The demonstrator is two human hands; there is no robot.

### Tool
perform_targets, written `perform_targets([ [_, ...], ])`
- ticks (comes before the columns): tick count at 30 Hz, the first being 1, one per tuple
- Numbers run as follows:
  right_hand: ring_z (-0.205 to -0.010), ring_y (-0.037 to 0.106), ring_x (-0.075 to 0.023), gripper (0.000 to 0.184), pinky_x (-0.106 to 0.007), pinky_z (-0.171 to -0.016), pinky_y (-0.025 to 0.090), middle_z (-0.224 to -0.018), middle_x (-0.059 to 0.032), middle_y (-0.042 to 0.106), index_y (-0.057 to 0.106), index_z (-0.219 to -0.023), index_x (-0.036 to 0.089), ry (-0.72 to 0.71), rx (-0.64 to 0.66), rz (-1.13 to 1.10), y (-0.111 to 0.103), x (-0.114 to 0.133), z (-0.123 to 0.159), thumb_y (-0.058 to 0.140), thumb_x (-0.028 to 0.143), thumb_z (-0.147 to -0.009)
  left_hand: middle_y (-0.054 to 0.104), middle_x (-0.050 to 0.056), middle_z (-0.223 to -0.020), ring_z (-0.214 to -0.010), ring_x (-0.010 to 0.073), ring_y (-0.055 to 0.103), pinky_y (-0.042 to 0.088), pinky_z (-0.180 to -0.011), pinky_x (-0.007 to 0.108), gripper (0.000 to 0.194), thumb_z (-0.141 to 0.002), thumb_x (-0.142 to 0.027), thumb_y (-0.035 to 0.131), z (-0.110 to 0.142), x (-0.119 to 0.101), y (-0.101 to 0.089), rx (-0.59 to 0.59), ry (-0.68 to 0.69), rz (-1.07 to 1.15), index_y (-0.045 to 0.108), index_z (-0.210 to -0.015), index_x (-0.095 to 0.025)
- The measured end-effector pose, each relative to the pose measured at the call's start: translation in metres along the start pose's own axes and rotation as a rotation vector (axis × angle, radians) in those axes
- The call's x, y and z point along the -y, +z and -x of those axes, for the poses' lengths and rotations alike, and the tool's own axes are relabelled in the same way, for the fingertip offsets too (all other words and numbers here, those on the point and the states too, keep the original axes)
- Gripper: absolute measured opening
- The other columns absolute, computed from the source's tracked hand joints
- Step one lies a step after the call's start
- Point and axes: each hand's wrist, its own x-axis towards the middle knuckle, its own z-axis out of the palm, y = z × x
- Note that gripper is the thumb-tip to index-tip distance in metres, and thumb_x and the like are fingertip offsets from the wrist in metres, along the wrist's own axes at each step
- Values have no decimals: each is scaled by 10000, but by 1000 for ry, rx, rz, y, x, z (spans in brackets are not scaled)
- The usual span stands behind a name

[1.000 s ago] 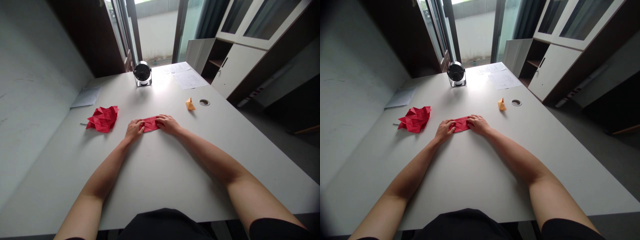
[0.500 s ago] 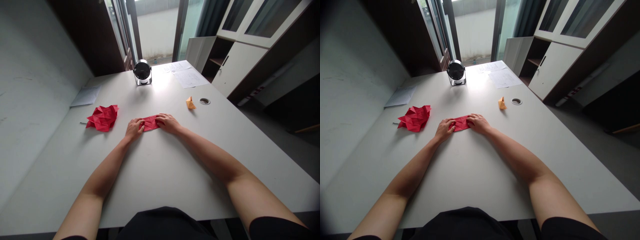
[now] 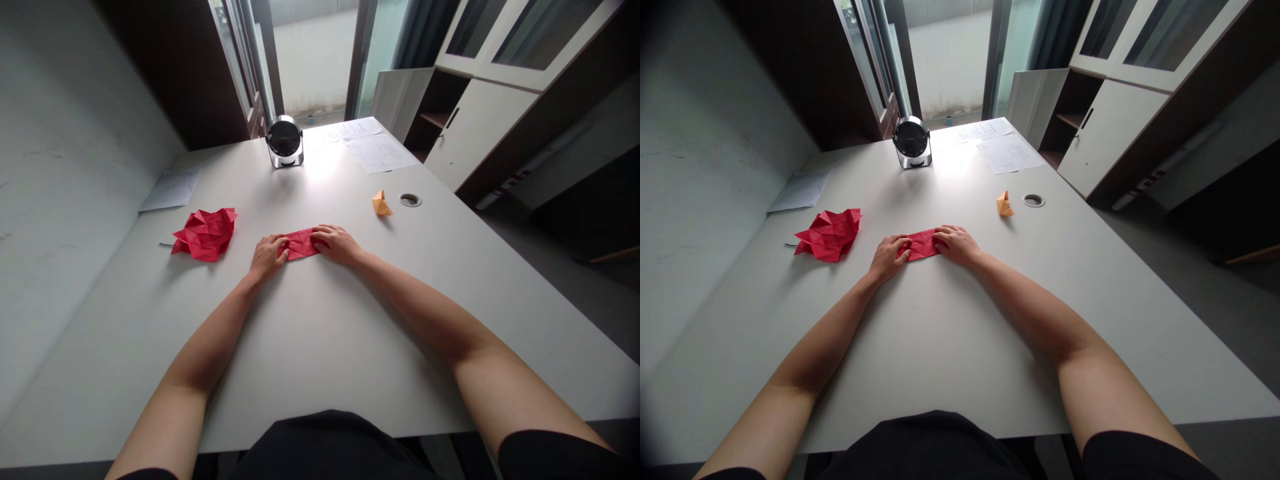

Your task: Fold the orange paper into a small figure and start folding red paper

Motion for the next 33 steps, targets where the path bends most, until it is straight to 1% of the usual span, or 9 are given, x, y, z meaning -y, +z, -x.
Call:
perform_targets([
  [9, -1306, 523, -262, 332, -443, -1107, 391, -1359, -35, 631, 680, -1235, 283, -5, 1, -1, -1, 1, 0, 534, 297, -938, 595, 48, -1348, -1243, 270, 511, 382, -1108, 443, 321, -912, -300, 534, 0, 2, 1, -8, 19, 17, 644, -1212, -274],
  [18, -1323, 510, -267, 342, -447, -1111, 389, -1372, -25, 623, 675, -1249, 297, 9, 10, -15, -1, 1, 0, 533, 294, -938, 594, 43, -1354, -1247, 269, 509, 378, -1112, 436, 322, -911, -293, 539, 0, 1, 0, 6, 7, -1, 645, -1214, -274],
  [25, -1326, 507, -271, 341, -458, -1118, 384, -1384, -38, 614, 680, -1248, 286, 12, 9, -25, 0, 0, 0, 546, 306, -935, 596, 37, -1355, -1243, 269, 509, 381, -1105, 440, 323, -913, -294, 536, 0, -1, -1, 9, -2, -3, 643, -1217, -269],
  [33, -1330, 504, -275, 335, -463, -1115, 383, -1386, -35, 613, 686, -1238, 280, 14, 4, -19, 3, -2, 0, 533, 311, -942, 598, 44, -1346, -1239, 268, 511, 382, -1103, 434, 316, -913, -296, 535, 1, 2, 0, -9, 24, -7, 644, -1208, -265],
])
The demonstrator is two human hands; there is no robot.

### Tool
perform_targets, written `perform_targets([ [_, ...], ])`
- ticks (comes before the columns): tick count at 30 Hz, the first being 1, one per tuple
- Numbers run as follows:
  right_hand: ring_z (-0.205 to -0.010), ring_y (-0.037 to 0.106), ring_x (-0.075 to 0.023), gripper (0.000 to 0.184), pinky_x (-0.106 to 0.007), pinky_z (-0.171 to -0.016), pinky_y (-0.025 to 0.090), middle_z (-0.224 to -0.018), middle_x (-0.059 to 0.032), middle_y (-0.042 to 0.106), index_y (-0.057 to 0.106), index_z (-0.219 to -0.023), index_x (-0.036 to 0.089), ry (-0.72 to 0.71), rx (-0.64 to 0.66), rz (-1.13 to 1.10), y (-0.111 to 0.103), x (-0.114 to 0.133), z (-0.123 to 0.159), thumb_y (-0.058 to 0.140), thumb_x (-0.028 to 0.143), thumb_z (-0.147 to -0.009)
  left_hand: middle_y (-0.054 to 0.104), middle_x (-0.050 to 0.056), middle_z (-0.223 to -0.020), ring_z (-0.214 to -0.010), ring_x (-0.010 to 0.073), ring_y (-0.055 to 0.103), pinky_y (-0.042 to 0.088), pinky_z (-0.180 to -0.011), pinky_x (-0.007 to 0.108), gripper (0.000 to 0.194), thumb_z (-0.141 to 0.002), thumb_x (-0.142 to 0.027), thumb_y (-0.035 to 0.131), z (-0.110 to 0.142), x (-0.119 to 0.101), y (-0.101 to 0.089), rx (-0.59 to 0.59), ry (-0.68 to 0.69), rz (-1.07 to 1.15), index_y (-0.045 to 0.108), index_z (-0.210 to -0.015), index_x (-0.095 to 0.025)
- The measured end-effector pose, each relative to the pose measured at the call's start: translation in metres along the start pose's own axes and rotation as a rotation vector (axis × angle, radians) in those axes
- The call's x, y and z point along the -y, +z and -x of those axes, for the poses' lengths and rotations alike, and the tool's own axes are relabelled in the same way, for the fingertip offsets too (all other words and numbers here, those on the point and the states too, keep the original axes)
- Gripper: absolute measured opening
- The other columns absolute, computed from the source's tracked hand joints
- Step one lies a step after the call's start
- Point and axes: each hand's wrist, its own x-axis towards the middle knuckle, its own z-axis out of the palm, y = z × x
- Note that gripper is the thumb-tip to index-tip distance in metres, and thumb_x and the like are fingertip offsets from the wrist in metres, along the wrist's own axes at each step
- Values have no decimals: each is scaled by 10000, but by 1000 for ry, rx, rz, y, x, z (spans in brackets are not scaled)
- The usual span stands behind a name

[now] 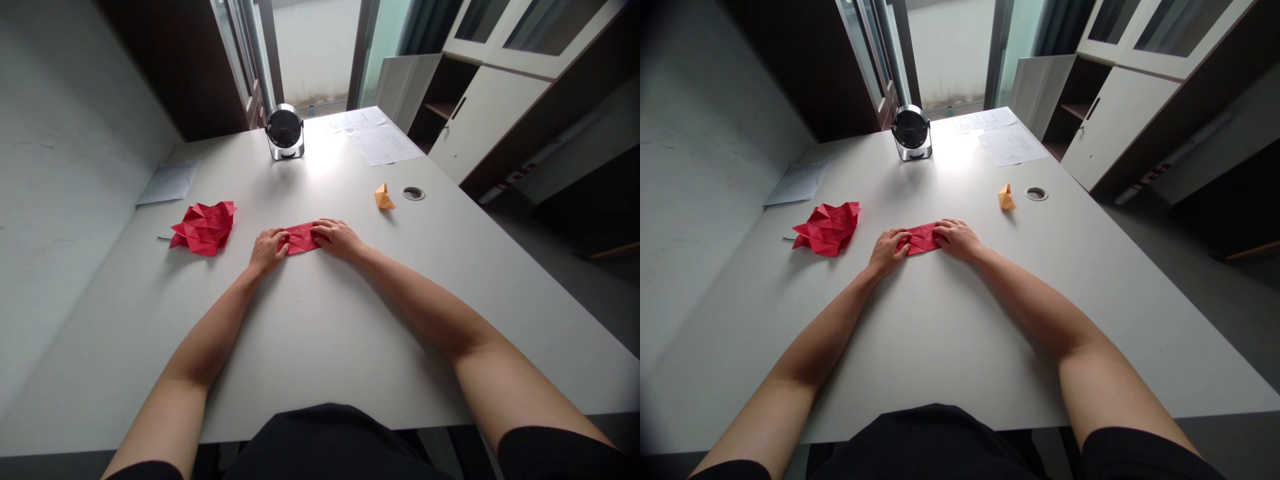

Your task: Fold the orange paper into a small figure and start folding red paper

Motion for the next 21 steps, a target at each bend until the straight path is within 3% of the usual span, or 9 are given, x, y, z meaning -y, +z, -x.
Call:
perform_targets([
  [21, -1317, 512, -265, 340, -451, -1112, 378, -1377, -35, 618, 680, -1246, 270, -31, -15, -8, 0, 0, 0, 524, 308, -945, 583, 47, -1365, -1243, 271, 501, 374, -1104, 444, 324, -917, -297, 536, 0, -1, 0, 13, -17, -2, 644, -1220, -267],
])
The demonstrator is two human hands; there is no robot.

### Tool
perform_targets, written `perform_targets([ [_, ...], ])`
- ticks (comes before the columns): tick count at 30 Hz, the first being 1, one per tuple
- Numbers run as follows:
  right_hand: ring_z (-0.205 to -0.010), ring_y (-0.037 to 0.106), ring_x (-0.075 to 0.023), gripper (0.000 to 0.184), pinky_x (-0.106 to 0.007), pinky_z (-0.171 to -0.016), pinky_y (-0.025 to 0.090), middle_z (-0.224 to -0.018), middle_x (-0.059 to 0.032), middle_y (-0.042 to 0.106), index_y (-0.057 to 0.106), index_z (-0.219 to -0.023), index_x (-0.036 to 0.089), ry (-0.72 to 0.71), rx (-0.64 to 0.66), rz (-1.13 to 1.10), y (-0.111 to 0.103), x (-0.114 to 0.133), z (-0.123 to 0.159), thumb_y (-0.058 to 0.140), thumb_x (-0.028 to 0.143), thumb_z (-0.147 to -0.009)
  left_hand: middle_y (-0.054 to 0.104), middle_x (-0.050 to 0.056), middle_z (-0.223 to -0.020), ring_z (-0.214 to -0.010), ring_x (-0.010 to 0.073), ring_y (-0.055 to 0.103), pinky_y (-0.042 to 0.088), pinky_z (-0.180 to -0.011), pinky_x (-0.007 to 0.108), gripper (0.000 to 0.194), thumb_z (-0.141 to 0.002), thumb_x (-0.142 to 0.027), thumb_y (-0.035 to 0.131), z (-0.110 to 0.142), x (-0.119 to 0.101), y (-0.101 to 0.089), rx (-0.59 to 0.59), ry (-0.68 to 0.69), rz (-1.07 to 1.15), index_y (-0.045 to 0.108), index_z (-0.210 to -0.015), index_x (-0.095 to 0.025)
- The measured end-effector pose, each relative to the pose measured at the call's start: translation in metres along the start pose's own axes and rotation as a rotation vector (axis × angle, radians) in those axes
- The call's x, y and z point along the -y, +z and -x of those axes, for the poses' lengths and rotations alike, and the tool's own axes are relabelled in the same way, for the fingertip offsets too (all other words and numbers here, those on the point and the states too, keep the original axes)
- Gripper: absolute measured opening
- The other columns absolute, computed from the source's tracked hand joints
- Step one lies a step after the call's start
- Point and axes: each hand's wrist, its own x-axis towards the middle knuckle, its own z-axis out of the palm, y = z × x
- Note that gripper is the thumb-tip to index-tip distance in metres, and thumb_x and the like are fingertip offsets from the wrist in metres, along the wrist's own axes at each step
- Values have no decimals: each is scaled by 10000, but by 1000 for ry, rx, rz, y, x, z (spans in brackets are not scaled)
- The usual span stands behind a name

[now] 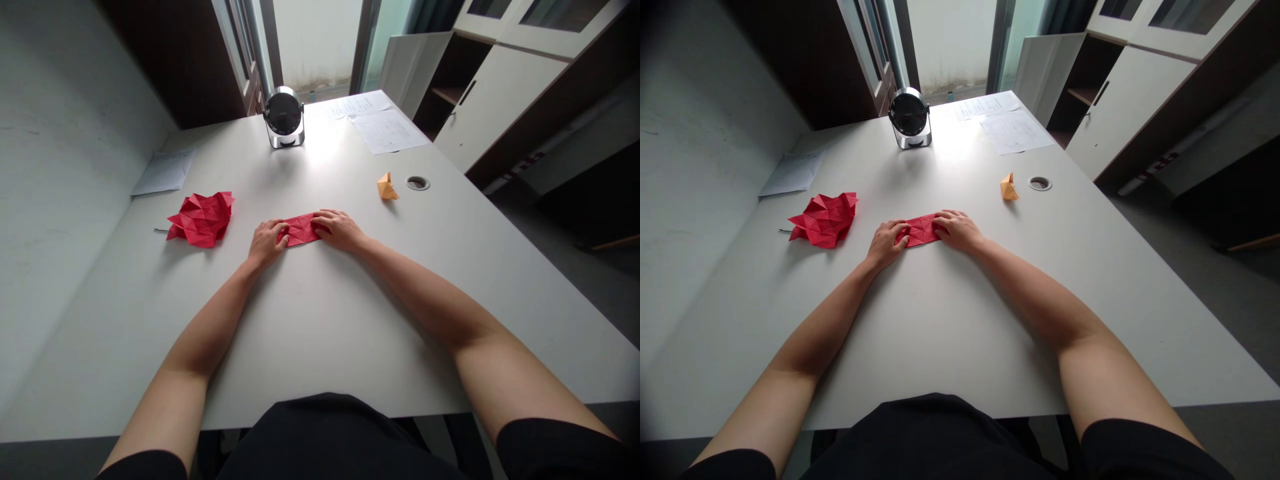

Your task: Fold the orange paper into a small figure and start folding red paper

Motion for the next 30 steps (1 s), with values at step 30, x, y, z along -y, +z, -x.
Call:
perform_targets([
  [30, -1325, 507, -263, 340, -448, -1117, 381, -1389, -36, 610, 679, -1243, 274, 29, 33, 24, -3, 2, -1, 523, 307, -943, 592, 42, -1354, -1246, 264, 507, 383, -1109, 446, 326, -913, -291, 531, 1, -3, -2, -3, 0, 14, 641, -1220, -277],
])
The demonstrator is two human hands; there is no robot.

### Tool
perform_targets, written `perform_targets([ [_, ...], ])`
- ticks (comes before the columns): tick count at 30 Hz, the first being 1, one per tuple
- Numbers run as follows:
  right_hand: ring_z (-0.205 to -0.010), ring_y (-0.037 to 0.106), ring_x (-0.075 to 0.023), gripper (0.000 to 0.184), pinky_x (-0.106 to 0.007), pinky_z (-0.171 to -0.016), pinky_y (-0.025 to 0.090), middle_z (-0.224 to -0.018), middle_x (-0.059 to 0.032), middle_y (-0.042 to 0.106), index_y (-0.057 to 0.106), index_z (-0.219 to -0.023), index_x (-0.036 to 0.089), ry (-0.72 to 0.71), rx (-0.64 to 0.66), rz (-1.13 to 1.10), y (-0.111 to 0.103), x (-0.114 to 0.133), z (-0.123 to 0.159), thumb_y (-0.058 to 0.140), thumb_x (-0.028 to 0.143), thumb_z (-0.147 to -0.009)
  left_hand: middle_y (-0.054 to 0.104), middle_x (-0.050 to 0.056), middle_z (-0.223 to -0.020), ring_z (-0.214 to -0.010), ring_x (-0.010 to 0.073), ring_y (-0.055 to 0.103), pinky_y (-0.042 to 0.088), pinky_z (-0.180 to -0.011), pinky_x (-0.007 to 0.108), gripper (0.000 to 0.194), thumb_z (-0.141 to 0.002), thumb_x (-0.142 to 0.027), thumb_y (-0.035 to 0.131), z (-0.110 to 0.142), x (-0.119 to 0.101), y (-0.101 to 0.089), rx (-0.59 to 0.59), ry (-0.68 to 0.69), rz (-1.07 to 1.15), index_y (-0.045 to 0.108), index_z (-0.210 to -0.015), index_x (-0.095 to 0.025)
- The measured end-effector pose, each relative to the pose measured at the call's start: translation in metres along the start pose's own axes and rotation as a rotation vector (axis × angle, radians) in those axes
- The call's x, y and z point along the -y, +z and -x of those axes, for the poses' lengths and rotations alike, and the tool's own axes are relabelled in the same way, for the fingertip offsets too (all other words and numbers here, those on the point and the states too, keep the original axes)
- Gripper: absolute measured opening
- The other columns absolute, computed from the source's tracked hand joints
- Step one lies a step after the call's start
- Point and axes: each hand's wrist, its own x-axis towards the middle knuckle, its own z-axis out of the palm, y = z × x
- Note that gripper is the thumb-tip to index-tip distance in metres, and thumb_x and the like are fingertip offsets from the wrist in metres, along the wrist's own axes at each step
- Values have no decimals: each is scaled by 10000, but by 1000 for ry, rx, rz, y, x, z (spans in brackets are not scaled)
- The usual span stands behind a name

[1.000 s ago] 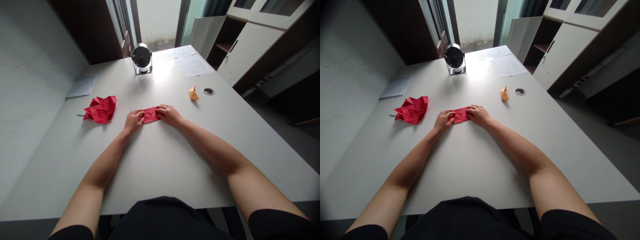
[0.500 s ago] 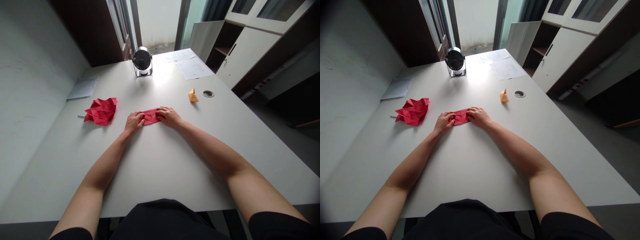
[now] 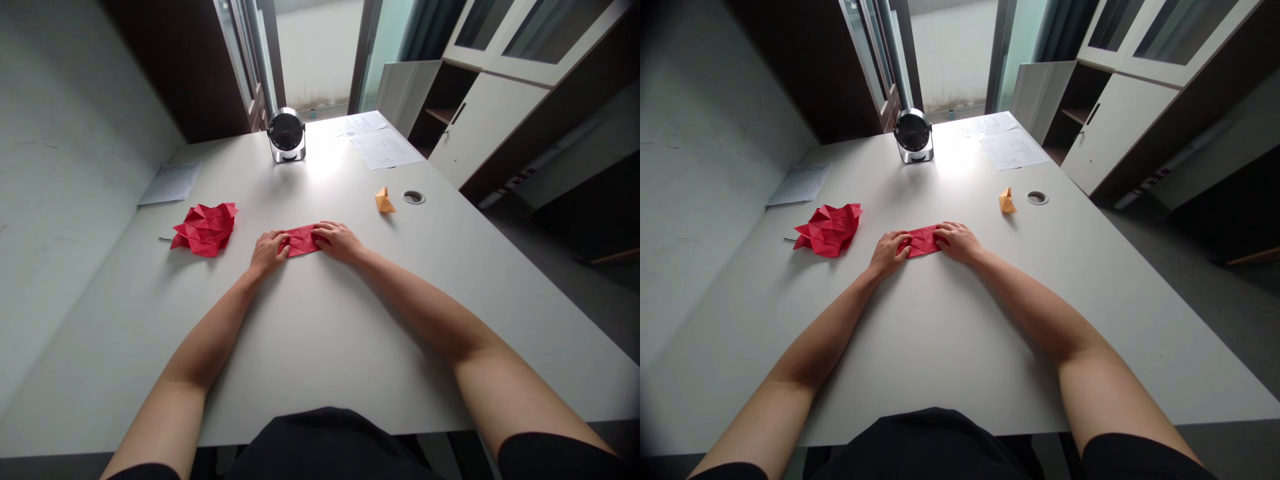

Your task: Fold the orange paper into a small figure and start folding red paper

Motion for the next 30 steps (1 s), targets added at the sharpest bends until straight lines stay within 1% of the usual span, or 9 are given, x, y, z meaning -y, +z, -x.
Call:
perform_targets([
  [14, -1328, 507, -255, 350, -447, -1122, 380, -1389, -39, 609, 670, -1254, 279, -6, -1, 17, 3, -3, 0, 517, 319, -943, 596, 47, -1353, -1251, 266, 514, 386, -1108, 452, 314, -908, -299, 546, 0, 1, 1, -2, 4, -7, 643, -1207, -277],
  [22, -1333, 500, -262, 339, -447, -1113, 381, -1385, -35, 613, 673, -1248, 279, 12, -19, 41, 1, 0, 1, 516, 319, -950, 593, 53, -1355, -1256, 269, 512, 387, -1109, 459, 322, -917, -307, 537, -1, 1, 2, -4, 5, -21, 641, -1220, -281],
  [27, -1347, 484, -277, 333, -466, -1120, 359, -1399, -64, 600, 671, -1243, 252, 41, -57, 106, 1, 0, 2, 505, 326, -964, 591, 63, -1371, -1280, 259, 507, 365, -1138, 460, 339, -950, -299, 493, 0, 0, 3, 10, 63, -53, 628, -1259, -267],
  [30, -1386, 450, -269, 359, -478, -1154, 312, -1460, -64, 546, 632, -1300, 264, -10, -34, 129, 4, 1, 3, 473, 322, -984, 566, 55, -1419, -1316, 238, 495, 356, -1157, 445, 366, -973, -292, 455, 0, -2, 4, 52, 138, -39, 608, -1305, -272],
])
